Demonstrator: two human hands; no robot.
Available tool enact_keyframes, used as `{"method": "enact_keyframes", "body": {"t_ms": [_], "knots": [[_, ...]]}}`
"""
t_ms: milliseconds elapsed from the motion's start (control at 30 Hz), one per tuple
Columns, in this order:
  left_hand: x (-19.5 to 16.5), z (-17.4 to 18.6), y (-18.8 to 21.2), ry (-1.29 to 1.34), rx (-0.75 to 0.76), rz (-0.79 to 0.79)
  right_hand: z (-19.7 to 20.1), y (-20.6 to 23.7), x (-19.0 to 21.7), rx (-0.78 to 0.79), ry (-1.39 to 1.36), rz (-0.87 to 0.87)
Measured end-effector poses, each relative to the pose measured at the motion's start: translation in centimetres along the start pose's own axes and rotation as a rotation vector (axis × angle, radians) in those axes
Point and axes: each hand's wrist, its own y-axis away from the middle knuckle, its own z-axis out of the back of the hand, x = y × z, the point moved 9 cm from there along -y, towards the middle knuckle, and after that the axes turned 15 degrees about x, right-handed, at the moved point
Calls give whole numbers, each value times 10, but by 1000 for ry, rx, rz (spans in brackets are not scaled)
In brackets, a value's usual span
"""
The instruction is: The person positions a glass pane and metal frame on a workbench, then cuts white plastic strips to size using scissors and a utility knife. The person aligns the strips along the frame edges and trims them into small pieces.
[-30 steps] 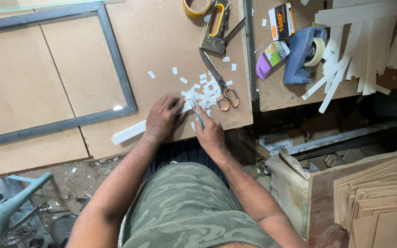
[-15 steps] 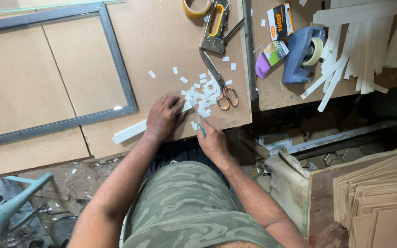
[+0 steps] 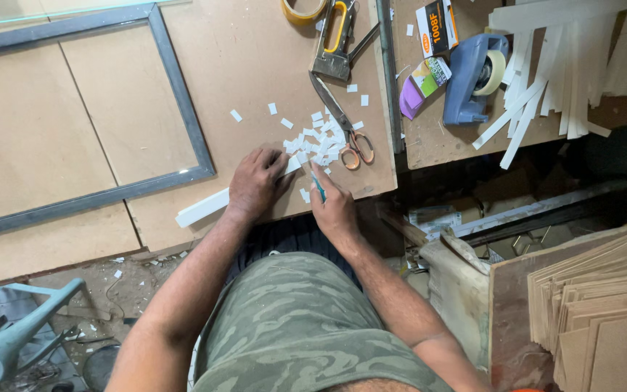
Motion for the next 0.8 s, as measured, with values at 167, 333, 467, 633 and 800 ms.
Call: {"method": "enact_keyframes", "body": {"t_ms": [167,333,467,633,800], "knots": [[0,0,2,-15,-16,-23,-7,-8,-5,48,-17,-38],[2,-2,3,-21,-25,-23,-17,-15,-6,132,52,-36],[3,-4,2,-16,-11,-10,-17,-15,0,71,57,70],[0,1,3,-20,-18,-4,-24,9,-19,165,86,-179],[-3,5,1,-1,-42,-29,-4,23,-10,78,-31,-131]]}}
